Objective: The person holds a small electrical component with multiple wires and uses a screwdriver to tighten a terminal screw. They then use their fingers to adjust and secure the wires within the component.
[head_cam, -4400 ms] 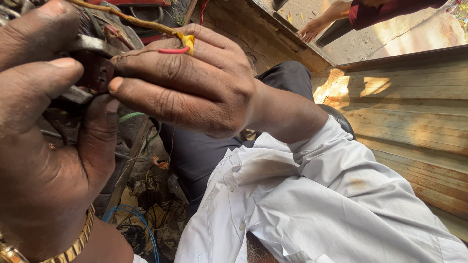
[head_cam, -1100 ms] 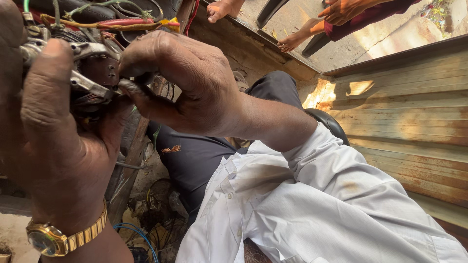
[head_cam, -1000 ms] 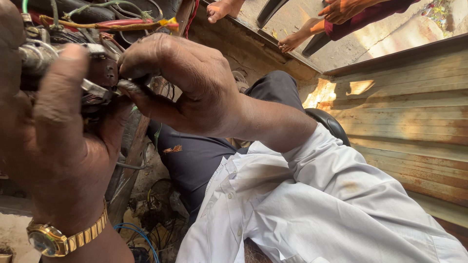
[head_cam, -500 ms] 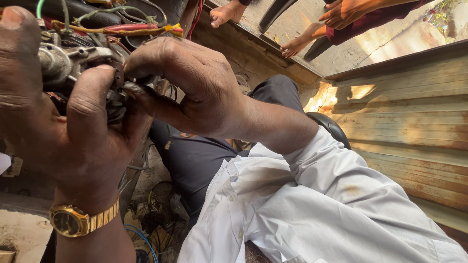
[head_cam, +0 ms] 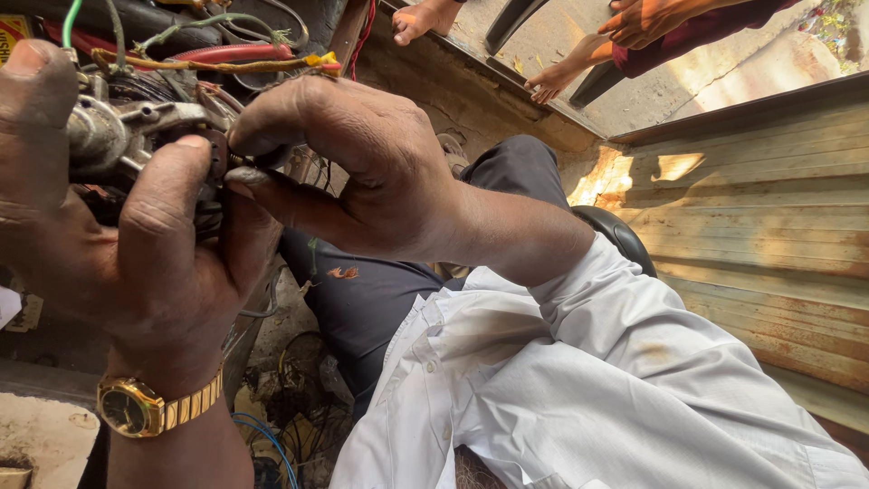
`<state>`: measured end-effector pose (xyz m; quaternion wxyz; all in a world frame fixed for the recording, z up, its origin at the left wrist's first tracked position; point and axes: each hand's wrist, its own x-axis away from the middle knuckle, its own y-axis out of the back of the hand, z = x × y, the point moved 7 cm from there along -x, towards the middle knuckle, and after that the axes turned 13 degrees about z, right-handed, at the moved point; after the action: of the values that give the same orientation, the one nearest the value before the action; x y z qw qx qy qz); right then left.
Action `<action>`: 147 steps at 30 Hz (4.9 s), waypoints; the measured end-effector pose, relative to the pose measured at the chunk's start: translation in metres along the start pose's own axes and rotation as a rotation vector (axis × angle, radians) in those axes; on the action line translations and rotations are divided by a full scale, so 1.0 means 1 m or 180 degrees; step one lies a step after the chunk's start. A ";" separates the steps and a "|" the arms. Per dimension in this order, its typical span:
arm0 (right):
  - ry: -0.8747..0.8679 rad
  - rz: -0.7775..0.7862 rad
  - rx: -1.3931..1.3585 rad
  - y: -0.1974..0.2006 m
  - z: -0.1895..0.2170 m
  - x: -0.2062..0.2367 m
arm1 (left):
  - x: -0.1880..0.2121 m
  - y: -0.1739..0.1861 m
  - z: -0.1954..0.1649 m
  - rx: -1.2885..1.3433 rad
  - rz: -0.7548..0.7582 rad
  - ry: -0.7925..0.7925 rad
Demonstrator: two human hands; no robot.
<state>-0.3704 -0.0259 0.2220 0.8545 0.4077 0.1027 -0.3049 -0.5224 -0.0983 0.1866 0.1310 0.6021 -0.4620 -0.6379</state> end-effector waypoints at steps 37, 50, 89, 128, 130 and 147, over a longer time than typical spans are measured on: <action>-0.0361 -0.0415 -0.1384 -0.024 -0.034 0.013 | 0.000 0.000 0.002 0.0259 0.0141 0.0187; -0.0306 -0.0404 -0.1246 -0.021 -0.029 0.010 | 0.000 -0.001 0.005 0.0190 0.0208 0.0217; -0.0562 -0.0629 -0.2669 -0.046 -0.059 0.024 | -0.005 -0.004 0.003 0.0329 0.0120 0.0158; -0.0681 -0.0545 -0.3337 -0.054 -0.071 0.037 | 0.004 -0.019 0.006 0.0528 0.0483 0.0174; -0.0703 -0.0466 -0.3060 -0.050 -0.067 0.040 | 0.002 -0.018 0.007 0.0629 0.0561 0.0177; -0.0696 -0.0695 -0.2087 -0.044 -0.047 0.035 | -0.004 -0.011 0.006 0.0360 0.1050 0.0028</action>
<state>-0.3657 -0.0267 0.1491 0.9082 0.0636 0.1460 -0.3871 -0.5230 -0.0868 0.1799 0.2018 0.5273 -0.5891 -0.5781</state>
